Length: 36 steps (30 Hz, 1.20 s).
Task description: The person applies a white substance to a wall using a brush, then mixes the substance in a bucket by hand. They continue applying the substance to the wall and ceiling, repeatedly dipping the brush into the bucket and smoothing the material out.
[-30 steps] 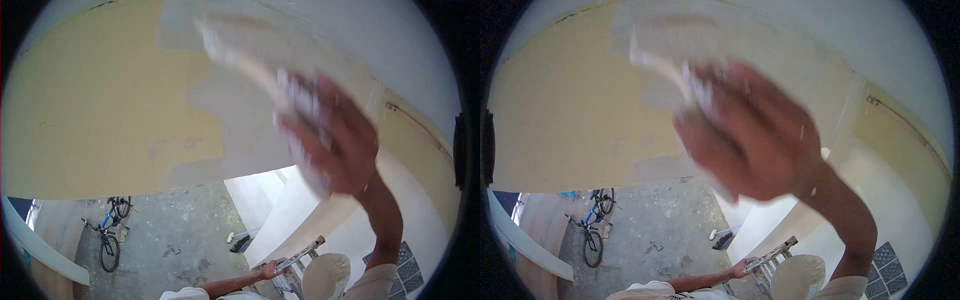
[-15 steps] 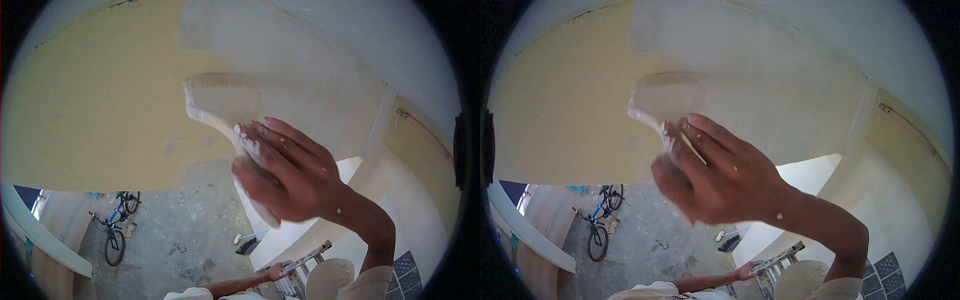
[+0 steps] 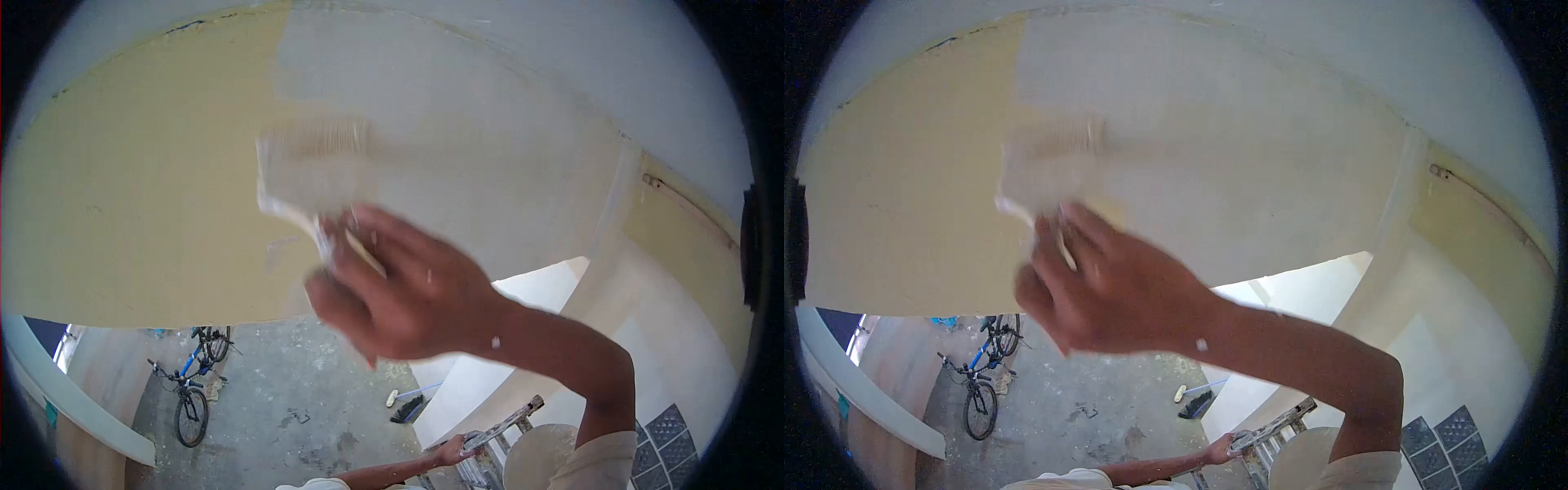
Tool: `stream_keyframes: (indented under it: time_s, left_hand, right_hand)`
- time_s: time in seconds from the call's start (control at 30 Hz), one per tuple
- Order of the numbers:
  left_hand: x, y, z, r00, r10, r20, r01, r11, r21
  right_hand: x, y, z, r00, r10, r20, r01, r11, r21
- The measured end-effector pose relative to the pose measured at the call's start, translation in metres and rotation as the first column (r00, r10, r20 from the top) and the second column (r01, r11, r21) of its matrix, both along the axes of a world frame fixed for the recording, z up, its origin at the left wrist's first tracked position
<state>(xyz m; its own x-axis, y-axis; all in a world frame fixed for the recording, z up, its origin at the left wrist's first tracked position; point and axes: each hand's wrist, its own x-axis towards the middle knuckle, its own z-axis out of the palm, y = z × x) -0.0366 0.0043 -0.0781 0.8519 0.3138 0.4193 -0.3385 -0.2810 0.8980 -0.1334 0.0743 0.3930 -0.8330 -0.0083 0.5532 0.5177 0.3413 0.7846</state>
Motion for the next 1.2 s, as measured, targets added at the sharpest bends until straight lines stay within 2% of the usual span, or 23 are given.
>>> stream_keyframes:
  time_s: [0.07, 0.1, 0.17, 0.2, 0.23, 0.3, 0.43, 0.5, 0.57, 0.63, 0.7, 0.73, 0.77, 0.8, 0.83, 0.9, 0.97, 1.03, 1.07, 1.13, 1.17, 1.2]
  left_hand:
    - [-0.001, 0.001, -0.001, 0.996, -0.082, -0.037, 0.080, 0.995, -0.060]
    - [-0.002, 0.001, -0.001, 0.996, -0.085, -0.031, 0.083, 0.995, -0.049]
    - [-0.003, 0.000, 0.001, 0.987, -0.094, -0.126, 0.080, 0.990, -0.117]
    - [-0.002, 0.002, 0.000, 0.973, -0.116, -0.199, 0.095, 0.989, -0.113]
    - [0.000, 0.003, -0.001, 0.973, -0.123, -0.196, 0.102, 0.988, -0.114]
    - [0.003, 0.004, -0.010, 0.978, -0.141, -0.151, 0.125, 0.986, -0.110]
    - [-0.003, 0.003, 0.004, 0.990, -0.093, -0.108, 0.084, 0.993, -0.085]
    - [-0.001, 0.000, 0.001, 0.992, -0.079, -0.095, 0.069, 0.992, -0.105]
    - [-0.005, 0.000, 0.002, 0.988, -0.106, -0.111, 0.094, 0.990, -0.106]
    - [-0.002, 0.002, 0.004, 0.985, -0.128, -0.119, 0.115, 0.988, -0.104]
    - [-0.003, 0.003, 0.000, 0.970, -0.185, -0.159, 0.151, 0.968, -0.202]
    - [-0.003, 0.005, -0.001, 0.970, -0.184, -0.161, 0.150, 0.969, -0.198]
    - [-0.002, 0.003, -0.001, 0.984, -0.109, -0.140, 0.090, 0.987, -0.135]
    - [-0.001, 0.000, -0.001, 0.993, -0.037, -0.115, 0.028, 0.997, -0.077]
    - [0.001, 0.000, -0.007, 0.992, -0.042, -0.123, 0.032, 0.996, -0.085]
    - [0.005, 0.005, -0.022, 0.971, -0.224, -0.081, 0.204, 0.958, -0.202]
    - [0.001, 0.003, -0.017, 0.962, -0.228, -0.147, 0.195, 0.958, -0.209]
    - [0.008, 0.001, -0.031, 0.989, -0.083, -0.119, 0.063, 0.985, -0.162]
    - [0.002, 0.003, -0.011, 0.990, -0.092, -0.105, 0.081, 0.991, -0.108]
    - [0.003, 0.000, -0.016, 0.995, -0.076, -0.058, 0.067, 0.988, -0.137]
    - [0.004, -0.002, -0.018, 0.999, -0.052, -0.008, 0.050, 0.986, -0.159]
    - [0.001, 0.001, -0.010, 0.987, -0.143, -0.079, 0.120, 0.963, -0.240]
  right_hand:
    - [0.008, -0.013, -0.008, 0.999, -0.037, 0.031, 0.038, 0.999, -0.020]
    - [0.013, -0.022, -0.003, 1.000, -0.010, 0.023, 0.011, 0.999, -0.044]
    - [0.027, -0.035, 0.011, 1.000, 0.011, 0.025, -0.009, 0.998, -0.064]
    - [0.035, -0.037, 0.024, 1.000, -0.017, -0.019, 0.017, 1.000, -0.001]
    - [0.045, -0.035, 0.036, 0.997, -0.042, -0.066, 0.046, 0.997, 0.057]
    - [0.068, -0.020, 0.071, 1.000, -0.027, -0.009, 0.029, 0.971, 0.239]
    - [0.088, -0.005, 0.087, 0.991, -0.137, 0.004, 0.131, 0.955, 0.265]
    - [0.094, 0.001, 0.055, 0.987, -0.159, 0.000, 0.156, 0.969, 0.193]
    - [0.098, -0.006, 0.010, 0.984, -0.177, 0.000, 0.177, 0.984, 0.017]
    - [0.096, -0.020, -0.025, 0.957, -0.231, 0.173, 0.243, 0.968, -0.053]
    - [0.093, -0.041, -0.029, 0.942, -0.226, 0.249, 0.255, 0.962, -0.092]
    - [0.091, -0.055, -0.019, 0.945, -0.223, 0.240, 0.263, 0.953, -0.149]
    - [0.088, -0.065, -0.006, 0.945, -0.222, 0.240, 0.262, 0.954, -0.149]
    - [0.087, -0.073, 0.010, 0.950, -0.256, 0.180, 0.280, 0.952, -0.122]
    - [0.089, -0.075, 0.024, 0.950, -0.290, 0.115, 0.302, 0.948, -0.102]
    - [0.098, -0.065, 0.058, 0.954, -0.299, 0.007, 0.298, 0.954, 0.025]
    - [0.115, -0.046, 0.090, 0.961, -0.267, 0.066, 0.250, 0.948, 0.196]
    - [0.125, -0.028, 0.095, 0.963, -0.269, 0.012, 0.261, 0.942, 0.212]
    - [0.130, -0.018, 0.091, 0.963, -0.267, -0.034, 0.268, 0.936, 0.229]
    - [0.137, -0.008, 0.051, 0.954, -0.299, -0.018, 0.298, 0.943, 0.150]
    - [0.136, -0.011, 0.027, 0.965, -0.258, -0.050, 0.260, 0.965, 0.039]
    - [0.138, -0.018, -0.004, 0.907, -0.341, -0.247, 0.257, 0.913, -0.318]
